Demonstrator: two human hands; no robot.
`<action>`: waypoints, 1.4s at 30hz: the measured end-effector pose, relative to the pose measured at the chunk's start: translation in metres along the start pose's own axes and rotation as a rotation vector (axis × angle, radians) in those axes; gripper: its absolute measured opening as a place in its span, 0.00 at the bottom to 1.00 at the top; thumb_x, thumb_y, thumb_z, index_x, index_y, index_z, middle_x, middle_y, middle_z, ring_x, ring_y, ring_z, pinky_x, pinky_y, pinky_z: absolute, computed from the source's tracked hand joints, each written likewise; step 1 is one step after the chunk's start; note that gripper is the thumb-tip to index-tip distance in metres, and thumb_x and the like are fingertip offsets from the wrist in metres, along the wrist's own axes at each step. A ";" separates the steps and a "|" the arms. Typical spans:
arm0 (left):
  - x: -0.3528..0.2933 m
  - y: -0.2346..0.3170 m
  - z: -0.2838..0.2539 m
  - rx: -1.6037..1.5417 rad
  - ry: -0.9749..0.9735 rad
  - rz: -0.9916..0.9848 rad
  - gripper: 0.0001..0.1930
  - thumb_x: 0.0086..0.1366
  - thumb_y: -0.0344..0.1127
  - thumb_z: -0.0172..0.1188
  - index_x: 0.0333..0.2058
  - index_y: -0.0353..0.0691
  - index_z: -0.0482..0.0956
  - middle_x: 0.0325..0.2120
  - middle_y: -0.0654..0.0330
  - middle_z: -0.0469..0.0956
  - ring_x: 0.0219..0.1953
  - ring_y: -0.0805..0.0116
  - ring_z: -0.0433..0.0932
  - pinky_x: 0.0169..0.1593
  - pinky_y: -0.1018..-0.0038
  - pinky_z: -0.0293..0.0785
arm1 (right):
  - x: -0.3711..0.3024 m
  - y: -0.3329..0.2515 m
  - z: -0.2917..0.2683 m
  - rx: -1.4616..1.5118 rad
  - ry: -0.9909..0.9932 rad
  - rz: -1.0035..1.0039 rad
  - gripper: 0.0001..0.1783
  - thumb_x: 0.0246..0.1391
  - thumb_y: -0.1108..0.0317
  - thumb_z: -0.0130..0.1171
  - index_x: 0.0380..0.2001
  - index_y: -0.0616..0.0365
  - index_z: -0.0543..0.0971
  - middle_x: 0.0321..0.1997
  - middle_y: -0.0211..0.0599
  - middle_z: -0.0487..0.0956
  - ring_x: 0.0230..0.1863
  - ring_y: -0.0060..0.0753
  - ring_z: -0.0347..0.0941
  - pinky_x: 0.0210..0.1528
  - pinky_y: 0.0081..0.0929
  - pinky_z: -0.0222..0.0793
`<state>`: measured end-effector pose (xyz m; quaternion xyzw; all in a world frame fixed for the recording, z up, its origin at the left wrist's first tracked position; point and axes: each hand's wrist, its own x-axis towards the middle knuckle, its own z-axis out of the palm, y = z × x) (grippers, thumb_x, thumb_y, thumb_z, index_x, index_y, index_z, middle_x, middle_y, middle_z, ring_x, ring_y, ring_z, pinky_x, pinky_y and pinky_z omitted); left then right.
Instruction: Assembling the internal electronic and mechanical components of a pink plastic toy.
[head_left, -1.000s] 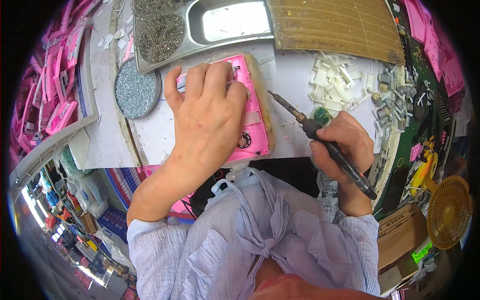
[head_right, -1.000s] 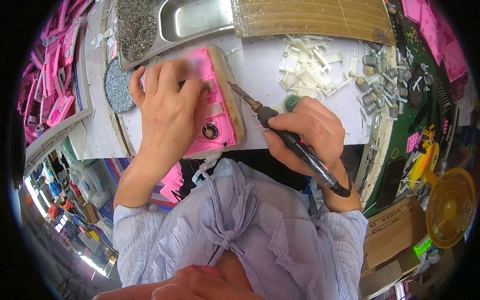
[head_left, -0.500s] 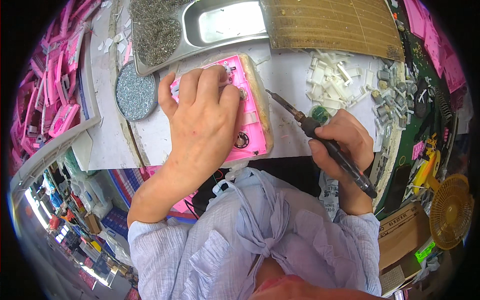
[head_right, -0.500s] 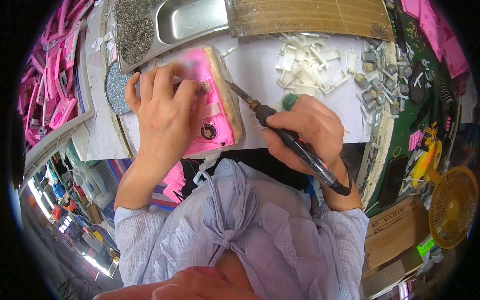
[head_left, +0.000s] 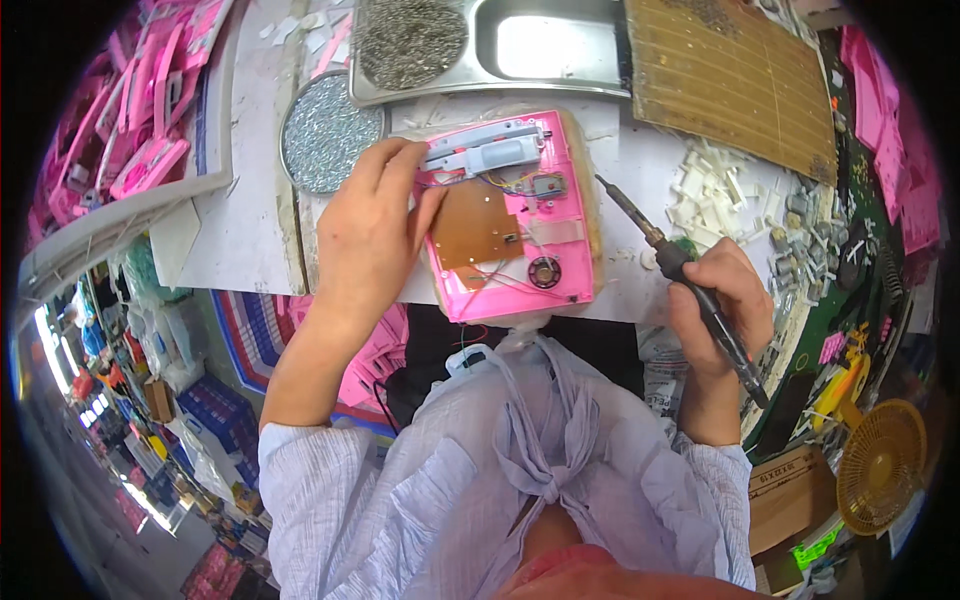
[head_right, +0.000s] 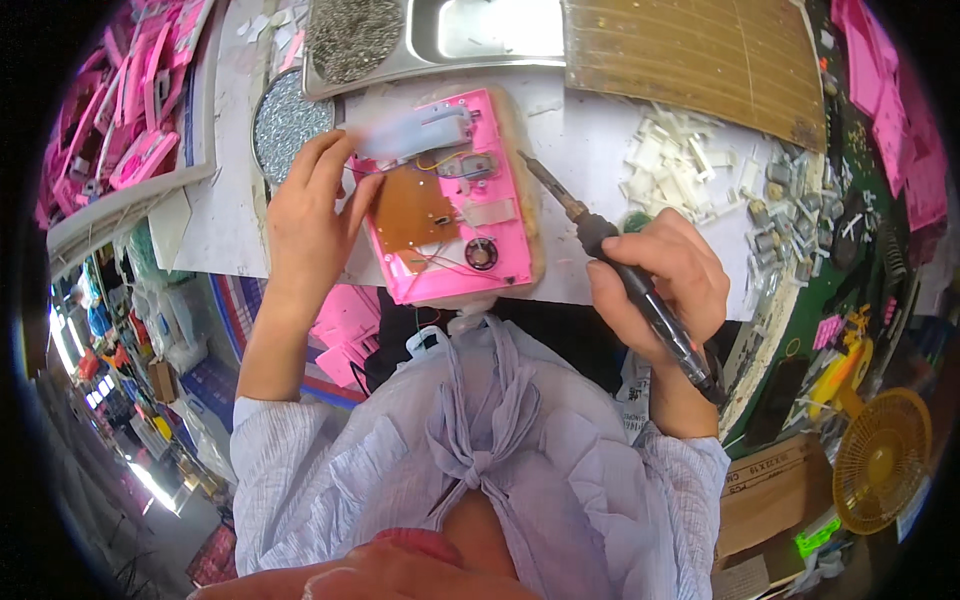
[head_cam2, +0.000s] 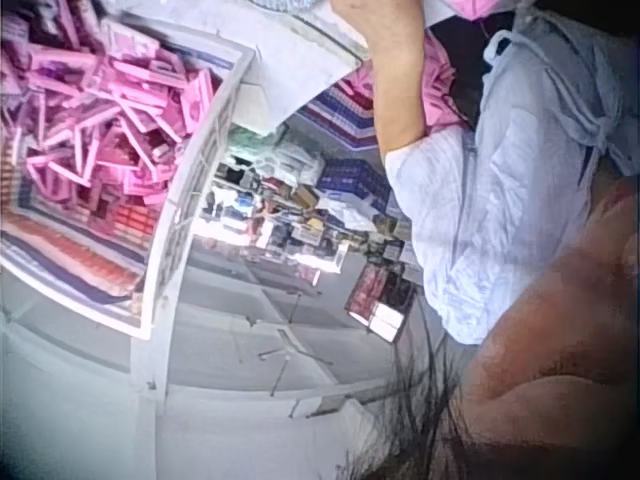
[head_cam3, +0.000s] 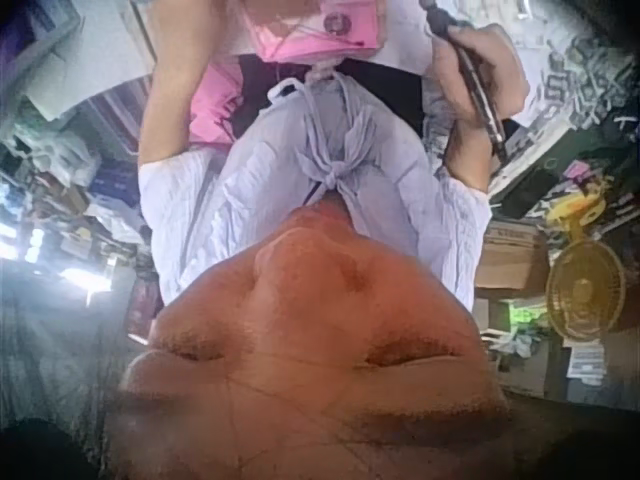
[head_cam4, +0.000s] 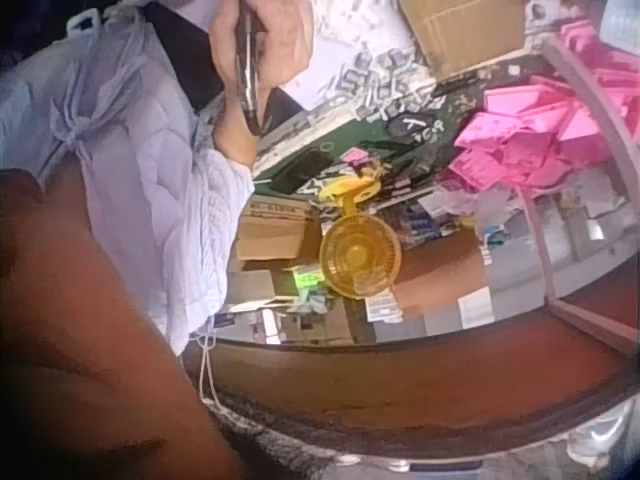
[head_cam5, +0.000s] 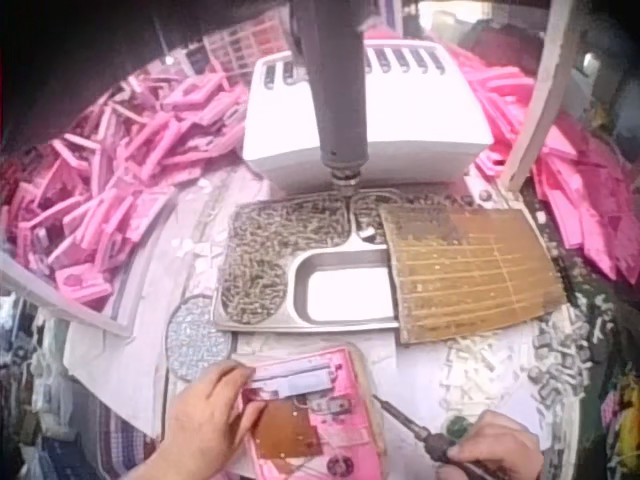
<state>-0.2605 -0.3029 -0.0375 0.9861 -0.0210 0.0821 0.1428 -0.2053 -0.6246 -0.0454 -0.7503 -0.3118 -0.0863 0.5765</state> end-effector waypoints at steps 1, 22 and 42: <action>-0.002 0.001 -0.002 -0.034 0.003 -0.016 0.25 0.58 0.32 0.71 0.54 0.37 0.76 0.49 0.53 0.77 0.36 0.60 0.79 0.39 0.69 0.78 | 0.001 -0.001 0.002 0.012 0.001 -0.002 0.16 0.43 0.79 0.71 0.38 0.63 0.78 0.22 0.35 0.75 0.21 0.30 0.67 0.23 0.24 0.58; 0.005 0.016 -0.019 0.160 -0.164 -0.046 0.07 0.57 0.34 0.64 0.25 0.39 0.78 0.27 0.54 0.78 0.29 0.53 0.81 0.31 0.61 0.78 | 0.014 -0.011 0.026 0.097 -0.028 -0.020 0.15 0.46 0.80 0.69 0.38 0.65 0.78 0.23 0.36 0.74 0.24 0.28 0.66 0.27 0.24 0.58; 0.000 0.020 -0.003 0.077 0.238 0.132 0.07 0.52 0.28 0.65 0.30 0.39 0.77 0.28 0.58 0.73 0.34 0.58 0.76 0.35 0.62 0.72 | 0.007 -0.007 0.008 0.126 0.019 -0.026 0.15 0.46 0.79 0.70 0.38 0.65 0.78 0.23 0.37 0.76 0.23 0.27 0.66 0.26 0.23 0.58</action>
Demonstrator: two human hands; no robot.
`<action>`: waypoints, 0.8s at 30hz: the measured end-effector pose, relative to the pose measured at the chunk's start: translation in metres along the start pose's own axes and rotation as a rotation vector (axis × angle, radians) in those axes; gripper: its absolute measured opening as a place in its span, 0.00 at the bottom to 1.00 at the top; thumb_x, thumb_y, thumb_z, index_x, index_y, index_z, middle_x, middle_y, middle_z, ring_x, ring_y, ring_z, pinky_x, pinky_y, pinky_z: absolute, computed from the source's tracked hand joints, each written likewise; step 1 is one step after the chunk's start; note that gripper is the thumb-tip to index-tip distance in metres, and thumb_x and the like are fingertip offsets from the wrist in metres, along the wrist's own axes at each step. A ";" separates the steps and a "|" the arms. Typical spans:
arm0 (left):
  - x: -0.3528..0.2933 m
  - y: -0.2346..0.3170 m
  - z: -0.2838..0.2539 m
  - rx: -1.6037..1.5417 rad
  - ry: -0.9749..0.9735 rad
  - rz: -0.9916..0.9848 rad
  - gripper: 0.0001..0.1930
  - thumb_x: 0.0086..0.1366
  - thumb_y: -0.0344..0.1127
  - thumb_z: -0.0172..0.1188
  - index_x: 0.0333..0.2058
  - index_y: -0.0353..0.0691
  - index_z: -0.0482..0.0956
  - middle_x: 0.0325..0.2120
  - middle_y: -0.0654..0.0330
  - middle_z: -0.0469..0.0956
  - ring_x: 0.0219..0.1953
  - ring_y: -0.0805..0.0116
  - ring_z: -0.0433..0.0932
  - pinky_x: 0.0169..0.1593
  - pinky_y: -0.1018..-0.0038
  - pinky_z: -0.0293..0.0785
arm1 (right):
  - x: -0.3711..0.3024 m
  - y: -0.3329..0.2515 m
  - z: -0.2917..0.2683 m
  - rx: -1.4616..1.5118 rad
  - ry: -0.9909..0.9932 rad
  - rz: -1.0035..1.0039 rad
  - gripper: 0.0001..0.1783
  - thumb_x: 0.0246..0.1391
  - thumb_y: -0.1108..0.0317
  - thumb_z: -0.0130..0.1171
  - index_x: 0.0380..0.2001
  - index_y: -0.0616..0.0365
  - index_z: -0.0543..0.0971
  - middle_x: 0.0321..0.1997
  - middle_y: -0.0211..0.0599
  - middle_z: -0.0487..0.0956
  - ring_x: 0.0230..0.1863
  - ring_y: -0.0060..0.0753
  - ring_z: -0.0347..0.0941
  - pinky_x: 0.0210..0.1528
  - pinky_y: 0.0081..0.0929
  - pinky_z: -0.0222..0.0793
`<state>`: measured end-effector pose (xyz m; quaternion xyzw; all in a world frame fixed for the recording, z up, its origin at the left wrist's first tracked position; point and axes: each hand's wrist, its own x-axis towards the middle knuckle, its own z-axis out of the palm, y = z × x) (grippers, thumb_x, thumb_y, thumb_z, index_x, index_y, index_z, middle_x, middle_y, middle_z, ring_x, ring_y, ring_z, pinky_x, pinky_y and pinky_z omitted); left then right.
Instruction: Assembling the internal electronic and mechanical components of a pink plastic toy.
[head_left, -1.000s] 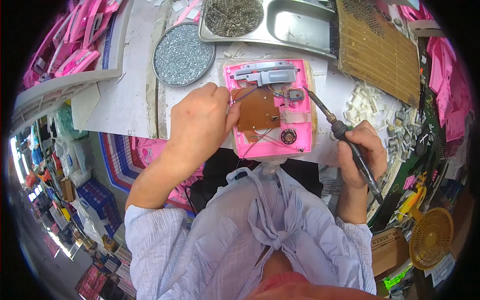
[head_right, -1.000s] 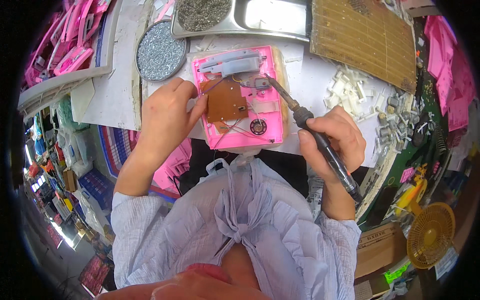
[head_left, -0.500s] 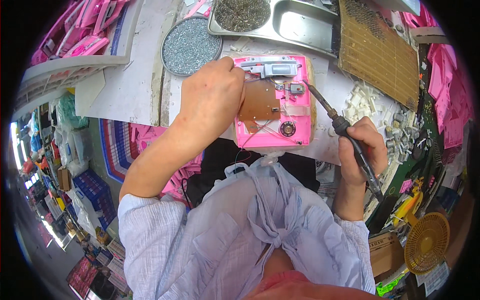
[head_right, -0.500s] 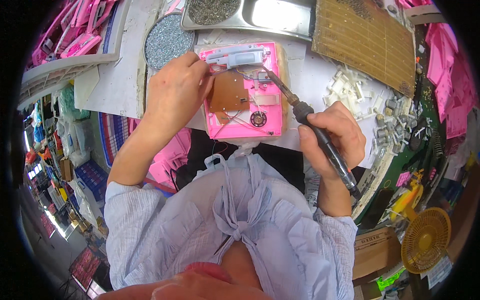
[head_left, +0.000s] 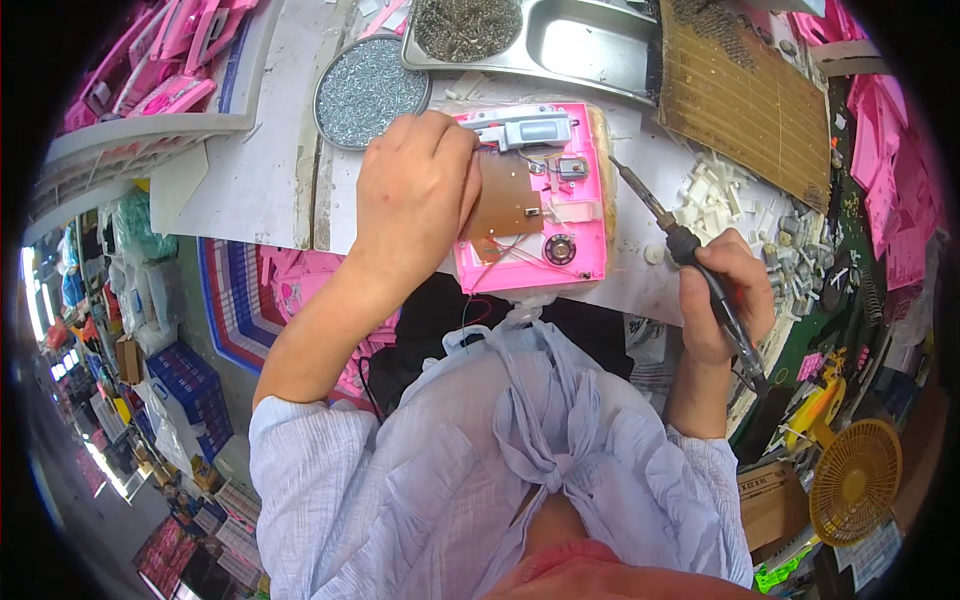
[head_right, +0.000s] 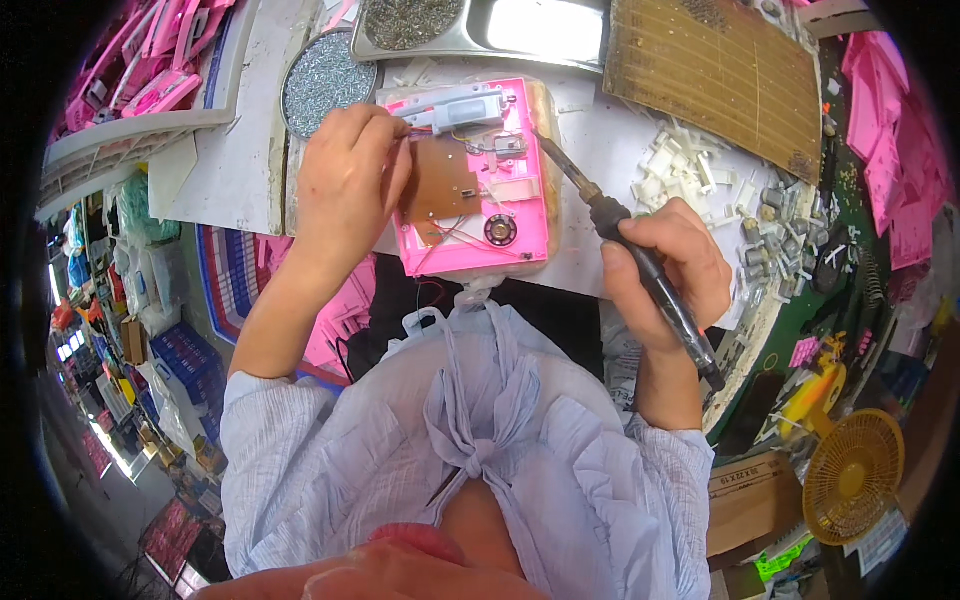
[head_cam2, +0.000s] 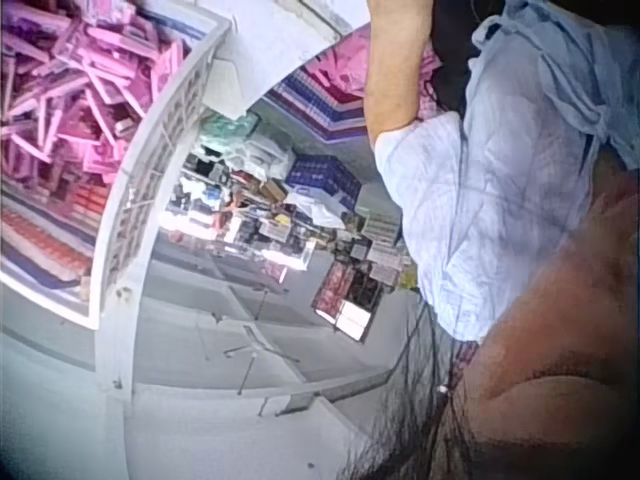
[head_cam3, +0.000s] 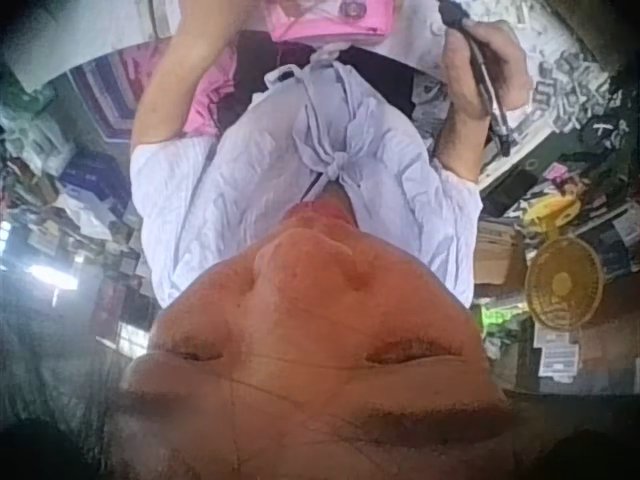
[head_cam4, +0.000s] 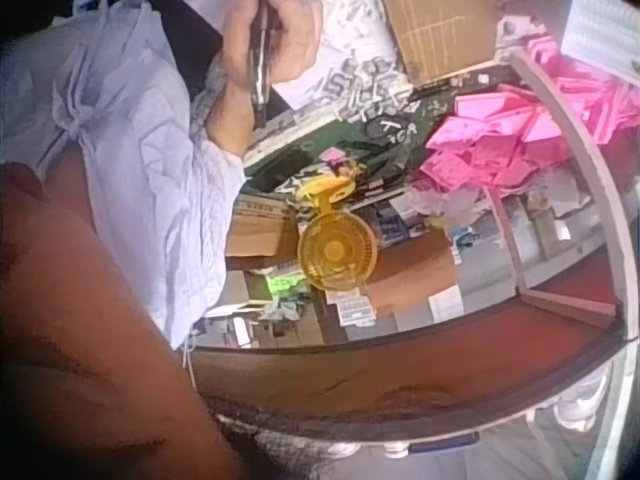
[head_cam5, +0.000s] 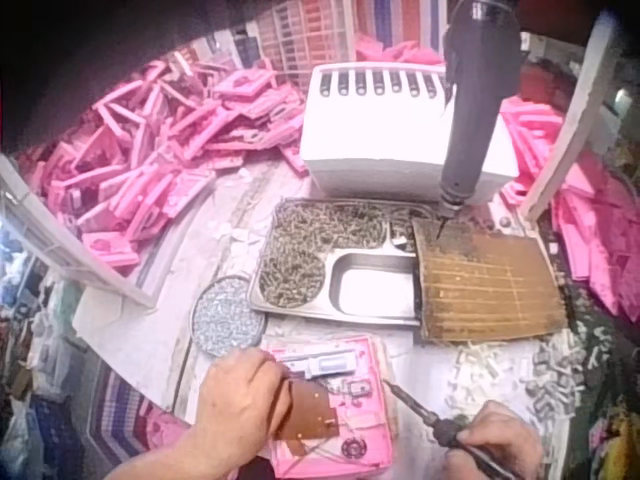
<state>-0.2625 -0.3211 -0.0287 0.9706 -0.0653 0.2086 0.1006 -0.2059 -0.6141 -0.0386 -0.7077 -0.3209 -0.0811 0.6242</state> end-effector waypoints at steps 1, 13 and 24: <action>0.000 -0.001 0.003 -0.003 -0.019 0.002 0.07 0.52 0.28 0.65 0.30 0.39 0.77 0.28 0.58 0.73 0.34 0.57 0.76 0.36 0.62 0.73 | 0.000 0.000 0.001 -0.003 -0.005 -0.003 0.15 0.46 0.80 0.69 0.38 0.65 0.78 0.23 0.37 0.76 0.23 0.27 0.66 0.26 0.23 0.58; 0.012 -0.014 -0.027 -0.040 -0.303 0.023 0.03 0.56 0.28 0.61 0.28 0.38 0.76 0.27 0.53 0.74 0.33 0.52 0.77 0.36 0.60 0.76 | -0.006 0.011 0.039 0.281 -0.003 0.203 0.20 0.55 0.72 0.69 0.49 0.64 0.74 0.40 0.41 0.77 0.40 0.29 0.74 0.42 0.25 0.68; 0.001 -0.014 0.028 -0.847 0.090 -0.302 0.04 0.61 0.25 0.66 0.33 0.33 0.79 0.32 0.57 0.82 0.27 0.70 0.80 0.32 0.75 0.77 | -0.038 0.013 0.075 0.324 0.039 0.255 0.21 0.65 0.68 0.61 0.56 0.63 0.68 0.45 0.44 0.75 0.44 0.31 0.75 0.50 0.28 0.72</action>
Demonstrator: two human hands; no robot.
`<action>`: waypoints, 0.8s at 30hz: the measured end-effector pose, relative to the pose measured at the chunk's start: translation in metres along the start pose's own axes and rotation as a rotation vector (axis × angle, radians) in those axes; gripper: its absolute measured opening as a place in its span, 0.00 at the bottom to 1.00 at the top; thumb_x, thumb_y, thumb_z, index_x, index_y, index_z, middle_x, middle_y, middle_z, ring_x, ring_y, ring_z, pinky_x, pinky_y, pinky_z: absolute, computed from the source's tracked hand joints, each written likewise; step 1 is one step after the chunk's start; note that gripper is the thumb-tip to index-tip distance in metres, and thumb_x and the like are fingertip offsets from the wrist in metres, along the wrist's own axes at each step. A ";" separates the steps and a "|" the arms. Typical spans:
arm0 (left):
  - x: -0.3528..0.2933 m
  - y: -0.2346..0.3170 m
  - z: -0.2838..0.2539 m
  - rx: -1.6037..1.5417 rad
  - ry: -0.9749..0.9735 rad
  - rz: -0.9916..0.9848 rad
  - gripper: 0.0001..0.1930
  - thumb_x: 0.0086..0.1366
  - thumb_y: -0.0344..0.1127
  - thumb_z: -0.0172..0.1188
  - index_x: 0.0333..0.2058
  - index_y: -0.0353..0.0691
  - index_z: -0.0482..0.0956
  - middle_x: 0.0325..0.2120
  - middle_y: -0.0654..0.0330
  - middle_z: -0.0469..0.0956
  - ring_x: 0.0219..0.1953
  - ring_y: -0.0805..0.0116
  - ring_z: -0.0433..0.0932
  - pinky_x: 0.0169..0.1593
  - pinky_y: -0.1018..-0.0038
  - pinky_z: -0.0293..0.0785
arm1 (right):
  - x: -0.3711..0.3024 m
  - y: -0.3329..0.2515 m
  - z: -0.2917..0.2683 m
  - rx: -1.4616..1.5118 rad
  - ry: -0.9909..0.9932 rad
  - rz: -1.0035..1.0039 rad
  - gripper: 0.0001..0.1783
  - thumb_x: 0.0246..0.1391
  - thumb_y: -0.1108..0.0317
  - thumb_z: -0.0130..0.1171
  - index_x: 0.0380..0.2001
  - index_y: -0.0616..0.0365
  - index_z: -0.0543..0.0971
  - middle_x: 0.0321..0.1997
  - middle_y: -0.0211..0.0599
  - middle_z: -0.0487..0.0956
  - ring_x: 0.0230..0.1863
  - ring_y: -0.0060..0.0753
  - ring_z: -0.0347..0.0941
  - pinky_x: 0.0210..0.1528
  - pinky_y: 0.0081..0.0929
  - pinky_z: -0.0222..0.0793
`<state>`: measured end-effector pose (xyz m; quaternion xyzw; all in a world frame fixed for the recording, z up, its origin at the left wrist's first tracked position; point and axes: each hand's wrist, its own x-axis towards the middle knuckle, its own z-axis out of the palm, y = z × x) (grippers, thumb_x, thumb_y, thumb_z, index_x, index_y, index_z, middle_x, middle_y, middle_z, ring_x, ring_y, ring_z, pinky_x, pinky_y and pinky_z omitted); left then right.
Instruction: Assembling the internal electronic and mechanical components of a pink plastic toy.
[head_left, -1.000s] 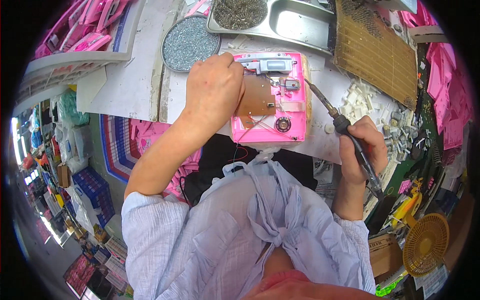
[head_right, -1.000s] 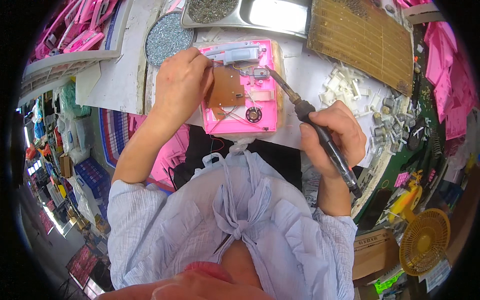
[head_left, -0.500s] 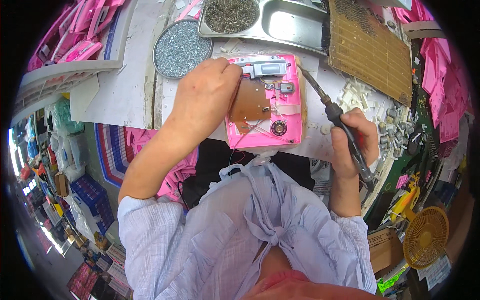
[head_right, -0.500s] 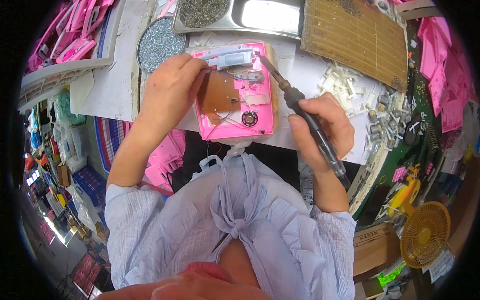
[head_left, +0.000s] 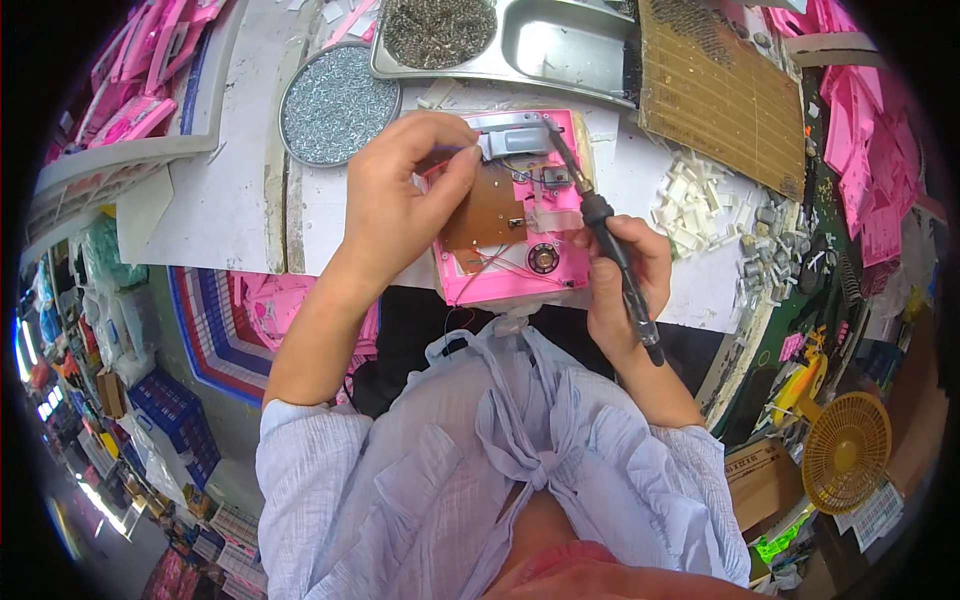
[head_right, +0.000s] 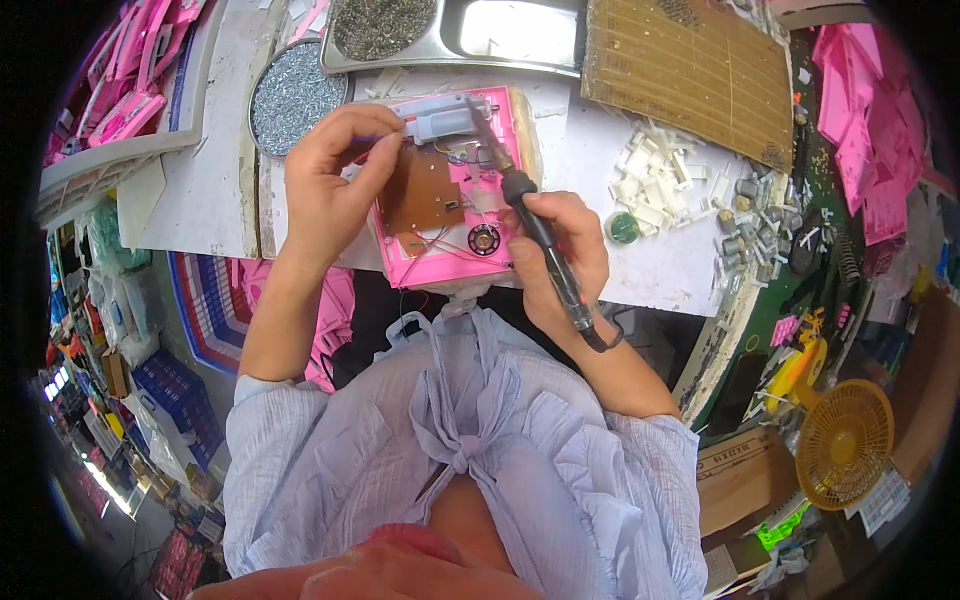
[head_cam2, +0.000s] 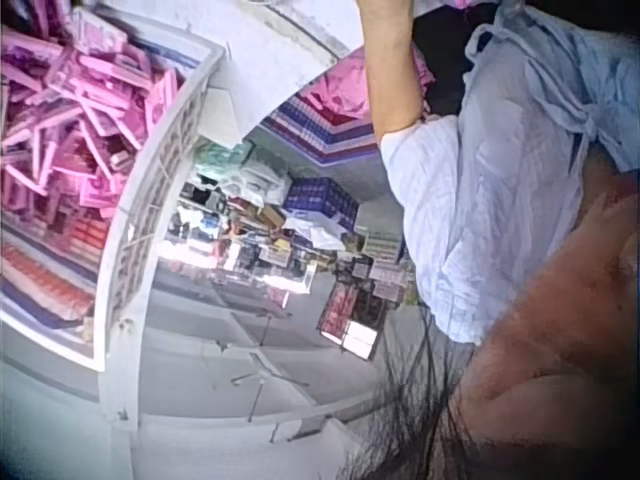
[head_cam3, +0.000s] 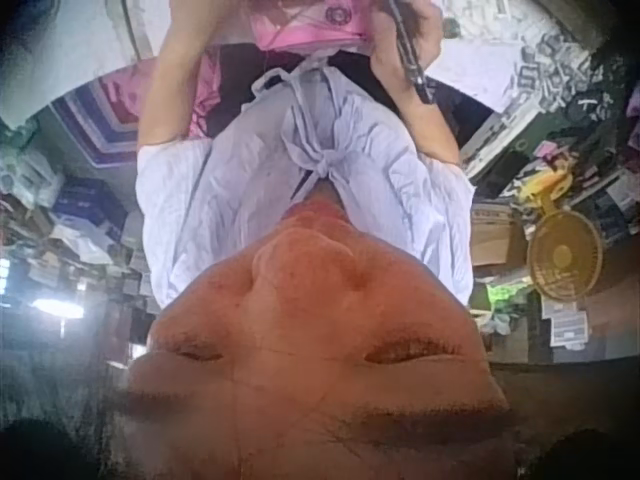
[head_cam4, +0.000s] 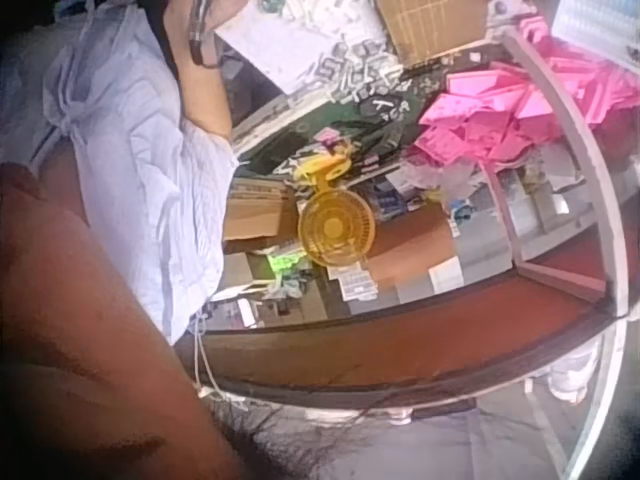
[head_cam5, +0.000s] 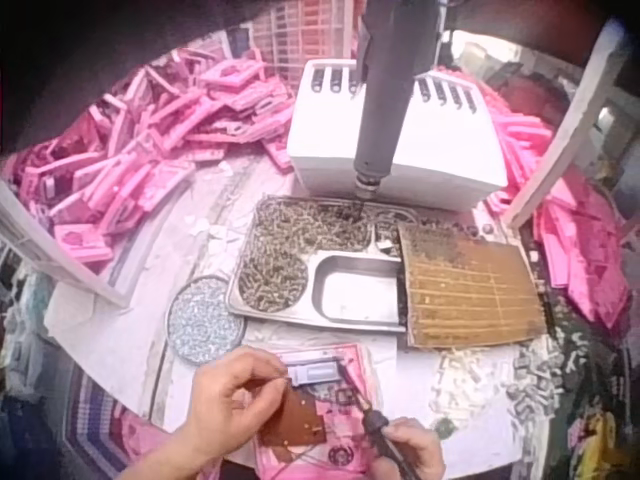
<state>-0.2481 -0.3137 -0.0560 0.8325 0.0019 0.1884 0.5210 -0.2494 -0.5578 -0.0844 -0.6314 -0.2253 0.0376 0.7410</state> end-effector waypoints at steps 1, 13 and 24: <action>-0.002 -0.001 0.003 -0.095 0.005 -0.082 0.04 0.61 0.25 0.66 0.33 0.33 0.79 0.33 0.57 0.82 0.28 0.72 0.81 0.31 0.77 0.77 | 0.001 -0.001 -0.002 0.027 0.028 -0.026 0.21 0.65 0.67 0.61 0.56 0.63 0.68 0.45 0.45 0.75 0.44 0.31 0.75 0.50 0.28 0.72; -0.005 0.015 0.018 -0.574 -0.013 -0.444 0.06 0.66 0.25 0.66 0.38 0.30 0.79 0.29 0.60 0.82 0.30 0.78 0.82 0.32 0.84 0.78 | 0.083 -0.018 0.024 -0.140 -0.019 -0.019 0.28 0.54 0.81 0.65 0.59 0.60 0.72 0.46 0.38 0.80 0.47 0.26 0.79 0.48 0.24 0.76; -0.002 0.014 0.009 -0.297 -0.103 -0.292 0.05 0.66 0.26 0.64 0.39 0.31 0.84 0.31 0.62 0.82 0.31 0.79 0.78 0.36 0.81 0.73 | 0.094 -0.010 0.044 -0.195 0.006 -0.044 0.26 0.54 0.82 0.65 0.56 0.57 0.75 0.43 0.35 0.79 0.41 0.22 0.79 0.43 0.20 0.78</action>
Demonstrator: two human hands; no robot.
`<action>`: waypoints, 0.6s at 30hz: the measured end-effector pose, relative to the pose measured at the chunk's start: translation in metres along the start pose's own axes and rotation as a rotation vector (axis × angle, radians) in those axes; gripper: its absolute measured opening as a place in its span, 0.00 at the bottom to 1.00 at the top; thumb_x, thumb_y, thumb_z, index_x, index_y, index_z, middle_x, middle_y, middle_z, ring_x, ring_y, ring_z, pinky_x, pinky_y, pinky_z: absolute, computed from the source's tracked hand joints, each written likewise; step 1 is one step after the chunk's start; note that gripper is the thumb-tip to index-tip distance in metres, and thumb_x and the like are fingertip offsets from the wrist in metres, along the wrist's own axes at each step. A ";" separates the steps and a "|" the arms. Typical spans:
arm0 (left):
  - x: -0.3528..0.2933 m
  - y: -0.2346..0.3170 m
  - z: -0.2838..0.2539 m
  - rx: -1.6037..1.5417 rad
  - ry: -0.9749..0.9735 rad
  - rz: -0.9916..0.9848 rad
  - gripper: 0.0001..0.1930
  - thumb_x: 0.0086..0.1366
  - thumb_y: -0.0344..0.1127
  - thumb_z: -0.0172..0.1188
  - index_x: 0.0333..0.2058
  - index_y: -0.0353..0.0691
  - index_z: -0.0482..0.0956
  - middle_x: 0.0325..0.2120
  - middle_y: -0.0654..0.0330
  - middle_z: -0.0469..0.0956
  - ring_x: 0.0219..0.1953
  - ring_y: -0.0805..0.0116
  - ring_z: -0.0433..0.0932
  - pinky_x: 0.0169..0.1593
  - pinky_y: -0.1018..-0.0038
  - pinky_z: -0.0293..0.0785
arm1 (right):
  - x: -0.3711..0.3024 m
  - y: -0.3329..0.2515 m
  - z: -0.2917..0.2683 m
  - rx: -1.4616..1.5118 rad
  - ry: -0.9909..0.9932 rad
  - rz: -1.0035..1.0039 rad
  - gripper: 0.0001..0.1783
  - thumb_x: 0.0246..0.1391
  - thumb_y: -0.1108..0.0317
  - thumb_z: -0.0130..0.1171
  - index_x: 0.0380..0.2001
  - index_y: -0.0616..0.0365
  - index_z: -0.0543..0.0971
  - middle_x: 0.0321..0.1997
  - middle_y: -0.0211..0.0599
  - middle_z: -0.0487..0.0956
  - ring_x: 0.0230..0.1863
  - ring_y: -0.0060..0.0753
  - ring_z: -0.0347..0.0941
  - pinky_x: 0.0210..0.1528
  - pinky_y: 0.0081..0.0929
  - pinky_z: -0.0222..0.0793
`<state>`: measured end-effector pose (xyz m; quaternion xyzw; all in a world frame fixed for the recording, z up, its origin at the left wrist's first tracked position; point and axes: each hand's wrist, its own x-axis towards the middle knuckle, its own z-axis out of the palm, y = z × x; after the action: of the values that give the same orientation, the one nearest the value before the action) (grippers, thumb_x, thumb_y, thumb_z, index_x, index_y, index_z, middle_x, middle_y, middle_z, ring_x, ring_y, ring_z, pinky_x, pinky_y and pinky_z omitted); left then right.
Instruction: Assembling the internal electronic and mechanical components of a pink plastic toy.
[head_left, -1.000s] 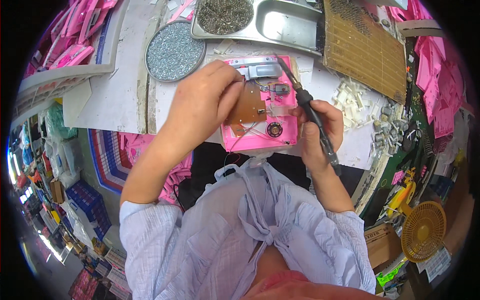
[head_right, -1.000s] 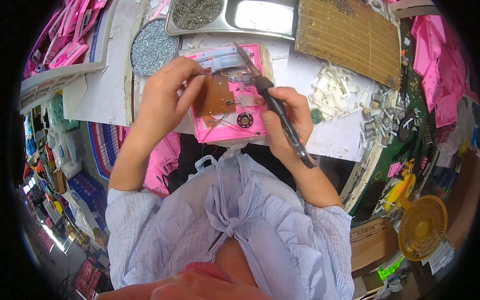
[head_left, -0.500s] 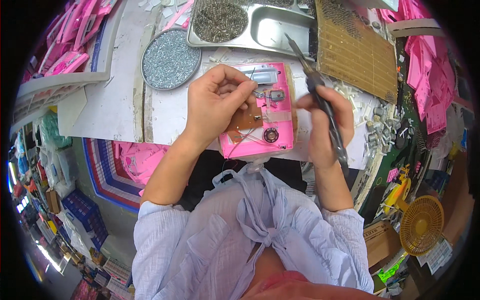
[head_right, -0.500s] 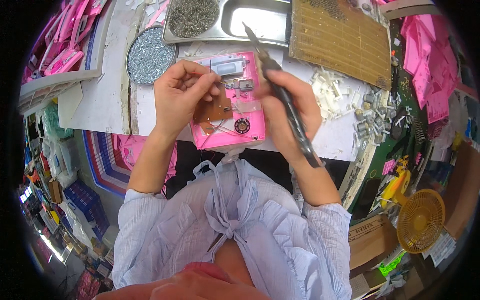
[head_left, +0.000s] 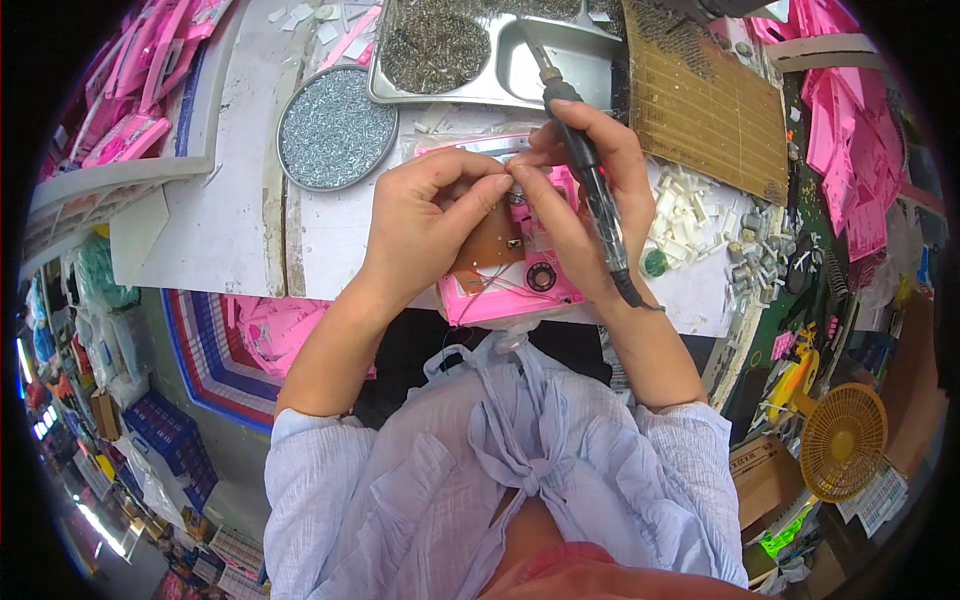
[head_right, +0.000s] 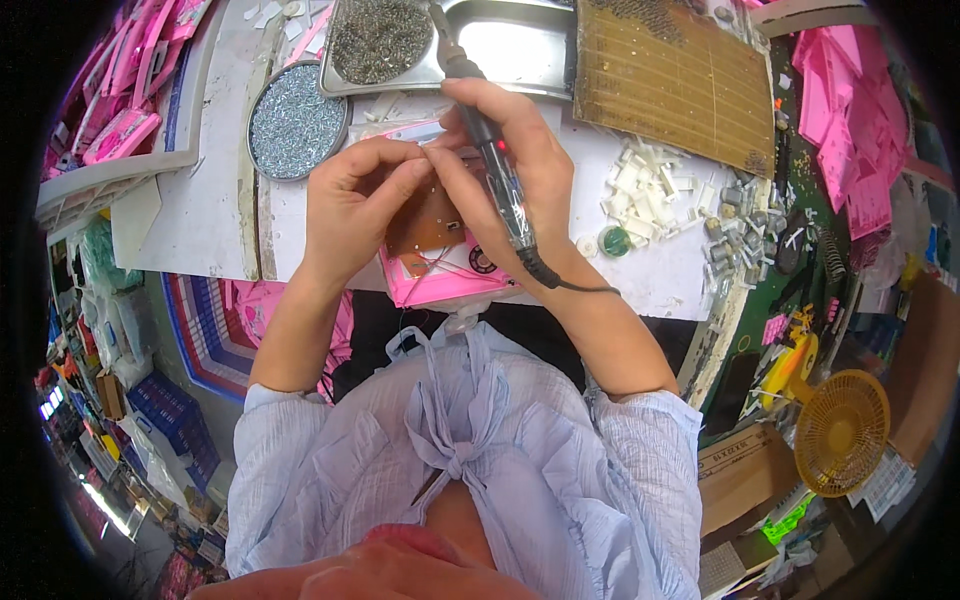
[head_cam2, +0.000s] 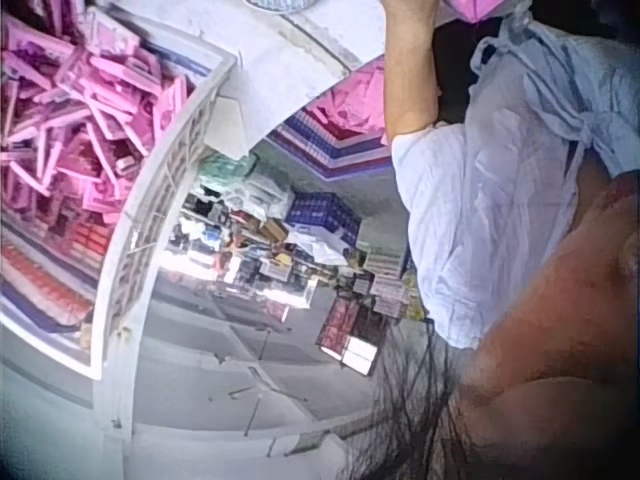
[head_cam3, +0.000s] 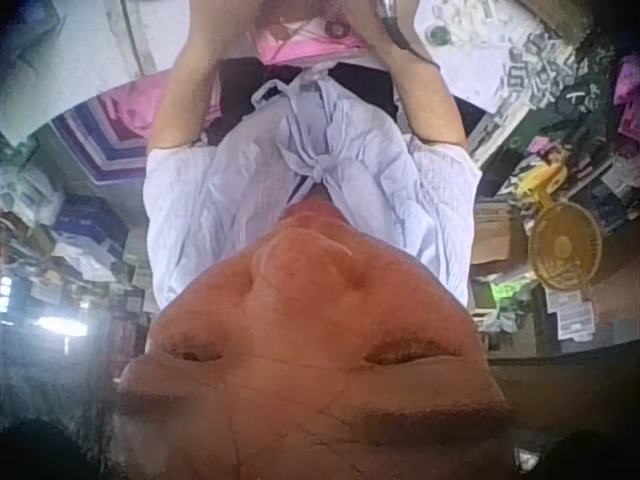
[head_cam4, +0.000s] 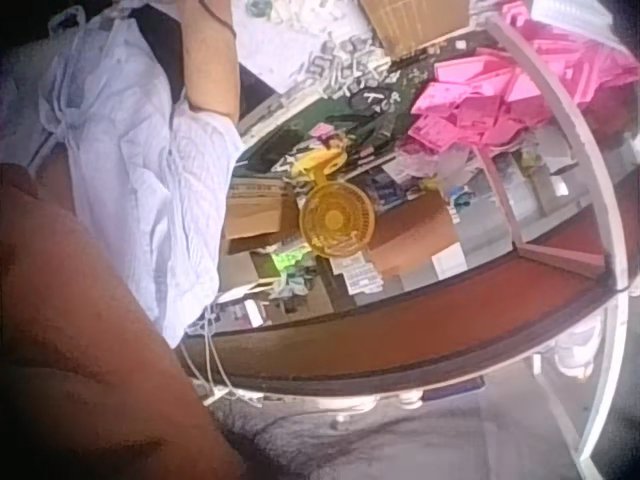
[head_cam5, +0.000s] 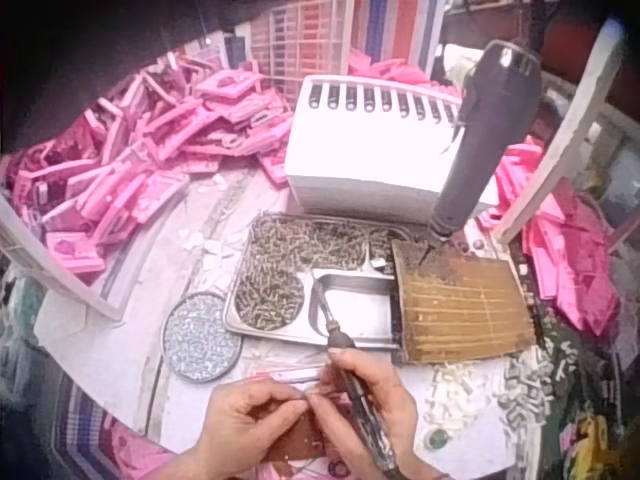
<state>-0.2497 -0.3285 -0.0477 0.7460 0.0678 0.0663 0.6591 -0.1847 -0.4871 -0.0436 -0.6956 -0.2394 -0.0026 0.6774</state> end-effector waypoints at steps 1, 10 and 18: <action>0.003 -0.001 -0.002 0.075 -0.006 0.057 0.05 0.65 0.26 0.65 0.38 0.32 0.84 0.30 0.61 0.82 0.30 0.78 0.78 0.36 0.80 0.73 | -0.001 0.000 0.000 -0.016 0.011 -0.001 0.26 0.54 0.82 0.65 0.56 0.58 0.75 0.43 0.35 0.79 0.41 0.22 0.79 0.42 0.20 0.78; 0.005 0.007 -0.009 0.377 0.000 0.152 0.04 0.59 0.27 0.68 0.30 0.32 0.82 0.35 0.59 0.74 0.32 0.70 0.75 0.36 0.76 0.72 | -0.022 0.013 -0.018 -0.347 -0.115 -0.347 0.28 0.45 0.83 0.68 0.52 0.56 0.78 0.37 0.40 0.81 0.39 0.44 0.80 0.64 0.51 0.68; 0.002 0.000 0.004 0.492 0.020 0.228 0.05 0.54 0.25 0.68 0.27 0.32 0.80 0.35 0.58 0.73 0.32 0.68 0.75 0.36 0.75 0.73 | -0.031 0.011 -0.037 -0.310 -0.031 -0.239 0.22 0.45 0.76 0.73 0.46 0.57 0.82 0.35 0.36 0.83 0.36 0.37 0.79 0.61 0.46 0.69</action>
<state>-0.2471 -0.3324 -0.0479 0.8858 0.0043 0.1290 0.4457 -0.1966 -0.5318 -0.0614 -0.7582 -0.3274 -0.1094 0.5532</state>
